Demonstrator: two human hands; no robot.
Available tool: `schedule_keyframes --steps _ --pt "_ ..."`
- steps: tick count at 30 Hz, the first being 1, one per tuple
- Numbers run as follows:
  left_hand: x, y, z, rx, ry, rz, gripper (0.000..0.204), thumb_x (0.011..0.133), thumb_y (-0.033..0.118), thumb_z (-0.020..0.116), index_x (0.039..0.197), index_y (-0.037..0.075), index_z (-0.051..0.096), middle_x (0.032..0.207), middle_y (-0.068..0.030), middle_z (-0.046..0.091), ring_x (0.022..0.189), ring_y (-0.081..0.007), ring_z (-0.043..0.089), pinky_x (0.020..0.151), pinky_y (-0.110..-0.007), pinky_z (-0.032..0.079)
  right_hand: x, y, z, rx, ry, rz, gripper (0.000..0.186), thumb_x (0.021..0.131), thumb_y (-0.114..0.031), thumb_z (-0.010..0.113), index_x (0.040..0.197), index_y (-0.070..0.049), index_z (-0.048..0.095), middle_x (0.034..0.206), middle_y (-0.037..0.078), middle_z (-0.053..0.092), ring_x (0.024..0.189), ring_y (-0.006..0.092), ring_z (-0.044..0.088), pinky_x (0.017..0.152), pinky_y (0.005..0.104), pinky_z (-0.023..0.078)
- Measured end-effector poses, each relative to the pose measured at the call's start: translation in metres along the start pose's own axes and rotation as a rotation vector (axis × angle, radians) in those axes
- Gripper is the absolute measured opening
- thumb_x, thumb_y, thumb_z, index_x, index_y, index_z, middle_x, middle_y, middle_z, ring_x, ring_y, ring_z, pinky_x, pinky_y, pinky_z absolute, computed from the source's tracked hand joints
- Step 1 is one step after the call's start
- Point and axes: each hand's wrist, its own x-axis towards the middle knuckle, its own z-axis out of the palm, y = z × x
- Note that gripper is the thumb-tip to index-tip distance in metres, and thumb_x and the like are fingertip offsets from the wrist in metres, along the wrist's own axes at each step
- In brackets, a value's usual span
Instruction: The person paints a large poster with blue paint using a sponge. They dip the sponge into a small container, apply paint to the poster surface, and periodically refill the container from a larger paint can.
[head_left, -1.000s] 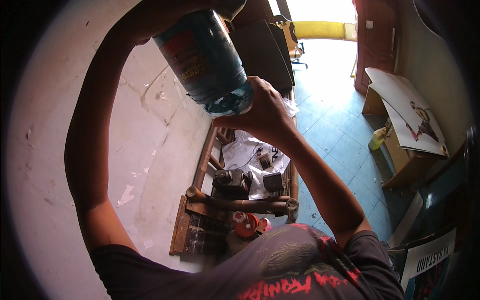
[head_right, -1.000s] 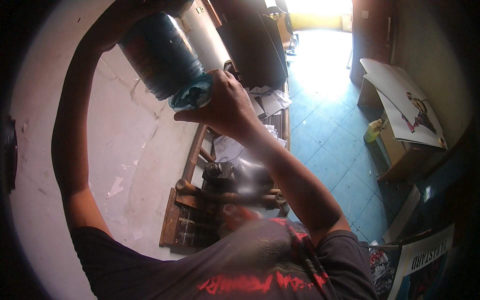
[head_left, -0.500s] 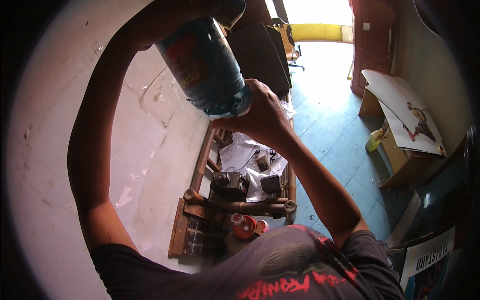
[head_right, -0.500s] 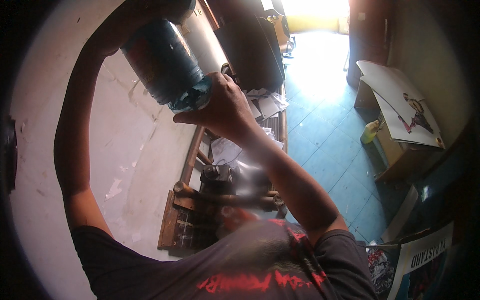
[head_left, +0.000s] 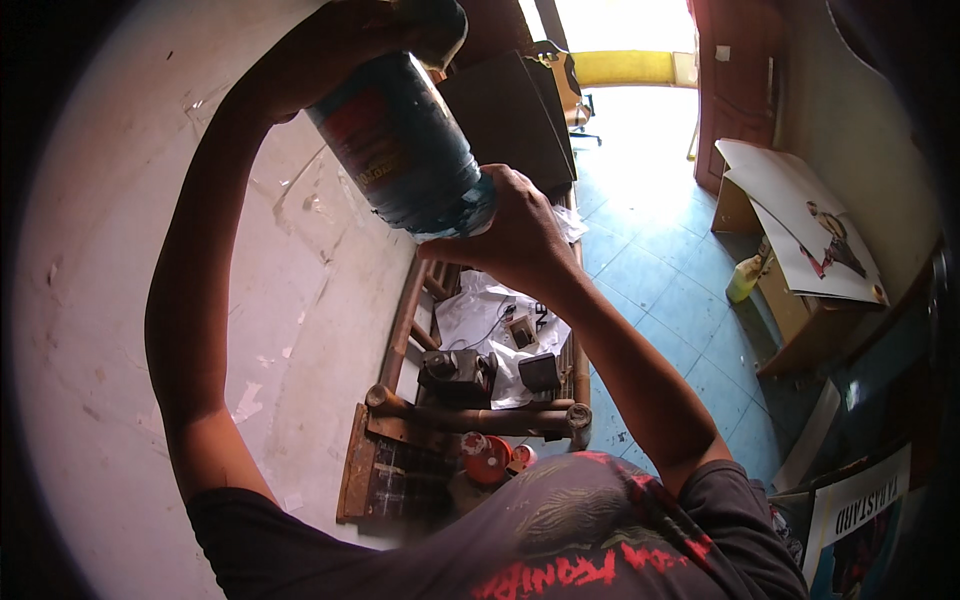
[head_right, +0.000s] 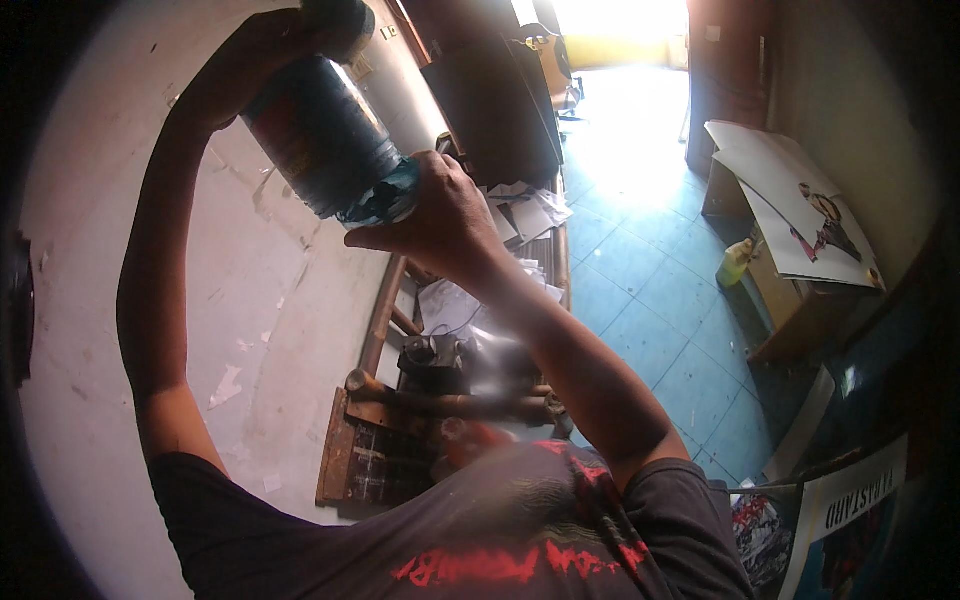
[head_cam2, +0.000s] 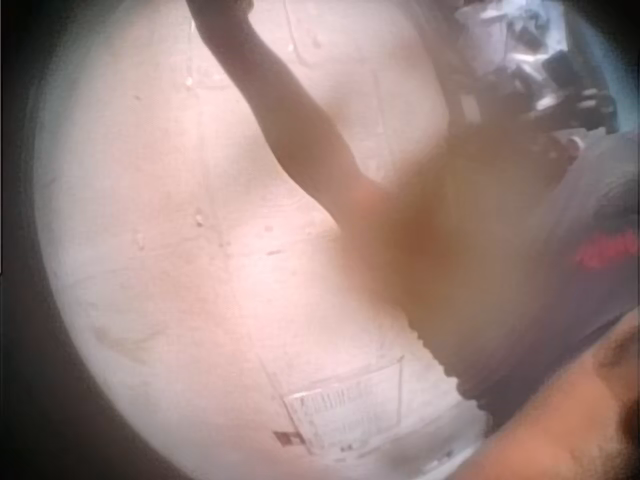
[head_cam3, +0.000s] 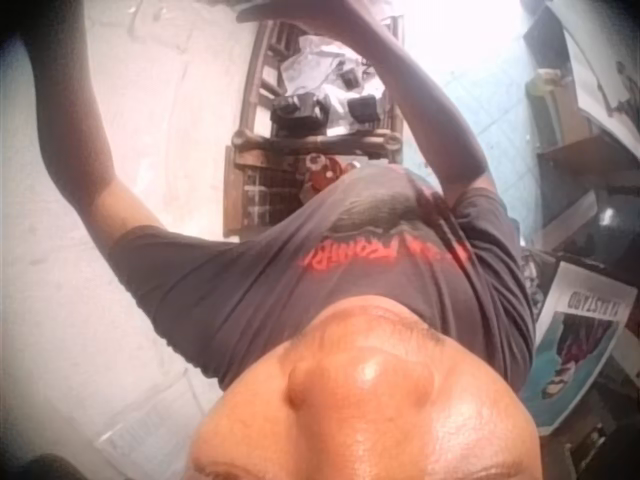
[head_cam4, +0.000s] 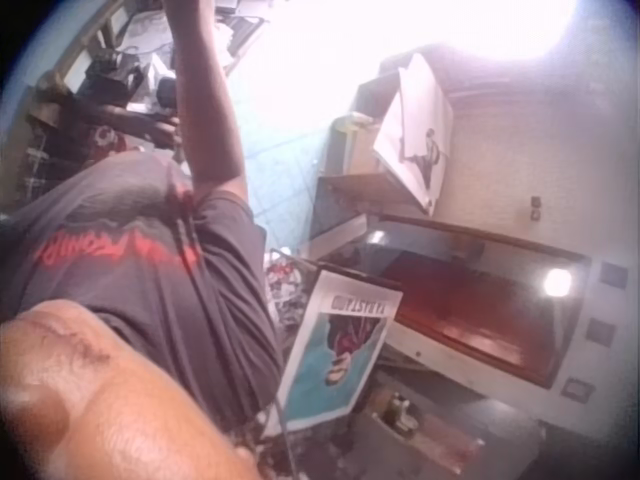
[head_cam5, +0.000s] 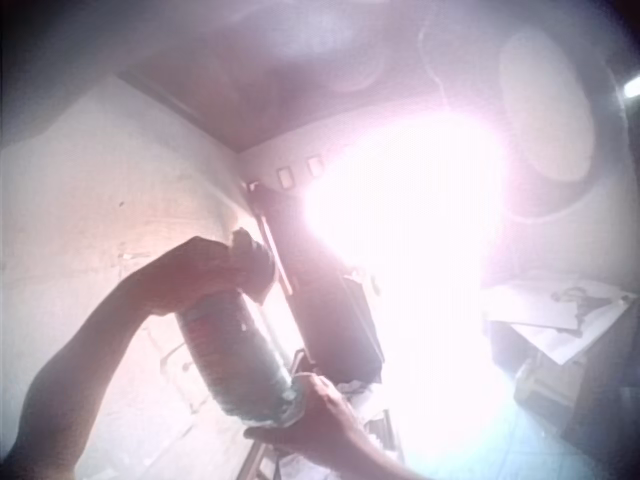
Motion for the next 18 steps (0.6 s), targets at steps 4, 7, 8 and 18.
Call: schedule_keyframes --steps 4,7,8,18 --pt "0.000 -0.004 0.000 -0.026 -0.011 0.010 0.023 0.094 0.030 0.061 0.095 0.011 0.074 0.096 -0.0047 0.071 0.090 -0.0153 0.065 0.087 -0.033 0.050 0.000 0.001 0.001 0.005 0.007 -0.004 0.095 0.055 -0.054 0.089 0.124 0.001 0.054 0.114 0.019 0.061 0.112 0.0335 0.059 0.100 0.0445 0.045" --pt "-0.001 -0.002 0.003 -0.050 0.061 -0.151 0.024 0.093 0.031 0.062 0.095 0.010 0.074 0.096 -0.0052 0.071 0.090 -0.0152 0.065 0.087 -0.033 0.050 -0.001 -0.001 0.000 0.010 0.001 0.007 0.096 0.054 -0.055 0.089 0.124 0.001 0.054 0.114 0.019 0.061 0.112 0.0337 0.059 0.100 0.0447 0.045" --pt "0.000 -0.005 0.003 -0.008 0.057 -0.114 0.024 0.093 0.031 0.063 0.095 0.010 0.074 0.096 -0.0055 0.070 0.090 -0.0152 0.065 0.087 -0.033 0.050 -0.002 -0.002 -0.001 0.013 -0.003 0.010 0.096 0.054 -0.055 0.089 0.124 0.001 0.054 0.114 0.019 0.061 0.113 0.0338 0.059 0.100 0.0448 0.045" --pt "0.002 -0.016 0.005 -0.139 0.029 0.014 0.021 0.094 0.026 0.062 0.097 0.008 0.072 0.098 -0.0064 0.070 0.091 -0.0159 0.064 0.087 -0.034 0.051 -0.004 0.001 -0.001 0.029 0.000 -0.002 0.098 0.053 -0.054 0.090 0.125 0.001 0.054 0.116 0.020 0.061 0.114 0.0342 0.058 0.102 0.0450 0.045"
